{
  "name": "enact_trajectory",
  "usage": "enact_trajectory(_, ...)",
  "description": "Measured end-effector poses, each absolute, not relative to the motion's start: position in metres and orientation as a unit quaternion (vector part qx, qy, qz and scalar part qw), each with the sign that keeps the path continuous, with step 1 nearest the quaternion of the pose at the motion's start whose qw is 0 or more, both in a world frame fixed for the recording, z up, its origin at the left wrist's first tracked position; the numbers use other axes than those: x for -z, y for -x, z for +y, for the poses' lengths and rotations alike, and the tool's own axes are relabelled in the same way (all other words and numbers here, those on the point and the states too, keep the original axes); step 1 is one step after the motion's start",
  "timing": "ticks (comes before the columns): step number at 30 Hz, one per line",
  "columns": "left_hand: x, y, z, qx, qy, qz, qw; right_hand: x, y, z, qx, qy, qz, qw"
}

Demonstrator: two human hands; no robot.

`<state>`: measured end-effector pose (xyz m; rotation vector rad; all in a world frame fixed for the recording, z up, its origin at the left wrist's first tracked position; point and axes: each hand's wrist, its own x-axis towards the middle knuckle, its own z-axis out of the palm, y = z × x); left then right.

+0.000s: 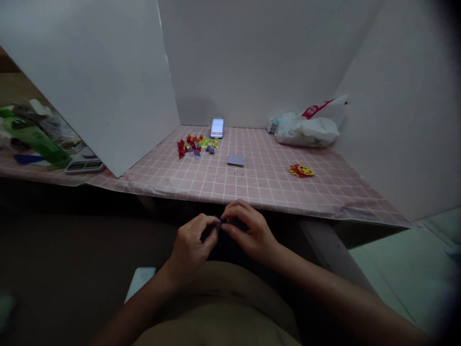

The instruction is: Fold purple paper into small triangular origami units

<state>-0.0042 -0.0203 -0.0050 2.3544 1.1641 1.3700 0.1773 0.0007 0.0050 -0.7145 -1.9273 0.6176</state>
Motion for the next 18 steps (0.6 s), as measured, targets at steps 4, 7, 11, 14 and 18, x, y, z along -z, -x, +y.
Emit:
enact_trajectory(4,0.0073,0.0046,-0.0207,-0.455,-0.800,0.385,0.064,-0.0058,-0.1763,-0.0027,-0.139,0.271,-0.847,0.436)
enact_trajectory(7,0.0082,0.0037,-0.0207,-0.454,-0.800,0.388,0.056,-0.0053,-0.1749,-0.0033,-0.105,0.277,-0.852,0.432)
enact_trajectory(11,0.0052,0.0020,-0.0197,-0.467,-0.767,0.428,0.101,-0.0036,-0.1742,-0.0030,-0.084,0.271,-0.853,0.438)
enact_trajectory(14,0.0040,0.0013,-0.0188,-0.494,-0.706,0.477,0.174,-0.0017,-0.1733,-0.0046,-0.082,0.273,-0.844,0.454)
enact_trajectory(18,0.0071,0.0004,-0.0187,-0.521,-0.648,0.500,0.241,-0.0001,-0.1719,-0.0081,-0.095,0.277,-0.836,0.464)
